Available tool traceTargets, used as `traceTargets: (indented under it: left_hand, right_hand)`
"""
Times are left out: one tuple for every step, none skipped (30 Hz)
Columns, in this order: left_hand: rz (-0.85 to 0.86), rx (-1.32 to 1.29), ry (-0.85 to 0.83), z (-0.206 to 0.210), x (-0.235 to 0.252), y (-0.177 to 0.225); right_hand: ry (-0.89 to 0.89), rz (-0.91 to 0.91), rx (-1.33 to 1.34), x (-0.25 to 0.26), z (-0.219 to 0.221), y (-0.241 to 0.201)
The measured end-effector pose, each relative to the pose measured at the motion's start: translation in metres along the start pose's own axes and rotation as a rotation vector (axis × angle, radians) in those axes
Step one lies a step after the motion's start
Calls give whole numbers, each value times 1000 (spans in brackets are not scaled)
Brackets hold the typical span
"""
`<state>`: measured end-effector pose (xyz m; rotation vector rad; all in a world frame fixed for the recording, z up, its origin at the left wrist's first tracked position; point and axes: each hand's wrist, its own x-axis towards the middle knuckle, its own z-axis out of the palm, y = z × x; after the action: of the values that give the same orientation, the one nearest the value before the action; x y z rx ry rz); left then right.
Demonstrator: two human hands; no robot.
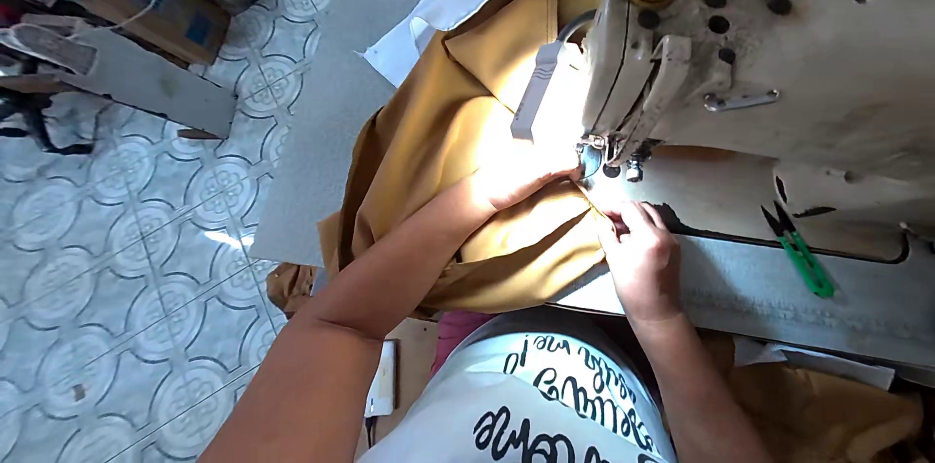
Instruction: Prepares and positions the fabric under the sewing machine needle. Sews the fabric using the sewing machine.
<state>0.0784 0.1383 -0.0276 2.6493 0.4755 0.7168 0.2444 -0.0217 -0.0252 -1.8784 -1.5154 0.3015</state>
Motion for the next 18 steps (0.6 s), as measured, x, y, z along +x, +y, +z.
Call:
traceTargets:
  left_hand:
    - [-26,-39,-3,1,-1,0]
    - [-74,-97,-25,1,-2,-1]
    - [-124,-148,-48,0,-2,-1]
    - [-159,-169,-78,-1,-2,-1]
    - [-146,-152,-110,-3,-1,-1]
    - [-131,-139,-135,-6,0,0]
    - [-154,-155,-160,-10,2,2]
    - [-157,-149,-182,-15,3,5]
    - [-150,-132,-197,-20,4,7]
    - [-152,-124,-225,-25,4,9]
    - [-124,-91,-258,-29,5,10]
    - [-63,-52,-266,-33,4,9]
    - [-13,-16,-264,-33,3,6]
    - [16,7,-249,-32,2,4]
    - [28,16,-227,-30,1,3]
    - [25,15,-203,-28,1,3]
    - [11,17,-180,-24,1,3]
    - [-9,25,-160,-20,0,5]
  right_hand:
    - [9,-14,2,-2,0,1]
    - [18,-33,0,-3,1,1]
    - [22,-51,-11,-4,2,2]
    - [19,-63,-32,-4,2,1]
    - [13,-74,-57,-5,2,1]
    - [13,-87,-79,-5,2,0]
    - [12,-101,-97,-5,3,0]
    - [8,-112,-114,-5,3,-1]
    - [5,-125,-124,-4,3,-1]
    - [4,-141,-133,-4,3,-1]
    - [6,-160,-139,-4,4,0]
    - [5,-178,-145,-5,4,1]
    - [1,-196,-150,-5,4,2]
    - [1,-213,-157,-4,5,2]
    - [4,-229,-165,-4,5,3]
    - [5,-241,-173,-4,5,3]
    - [4,-250,-178,-4,6,4]
    - [-2,-258,-180,-4,5,4]
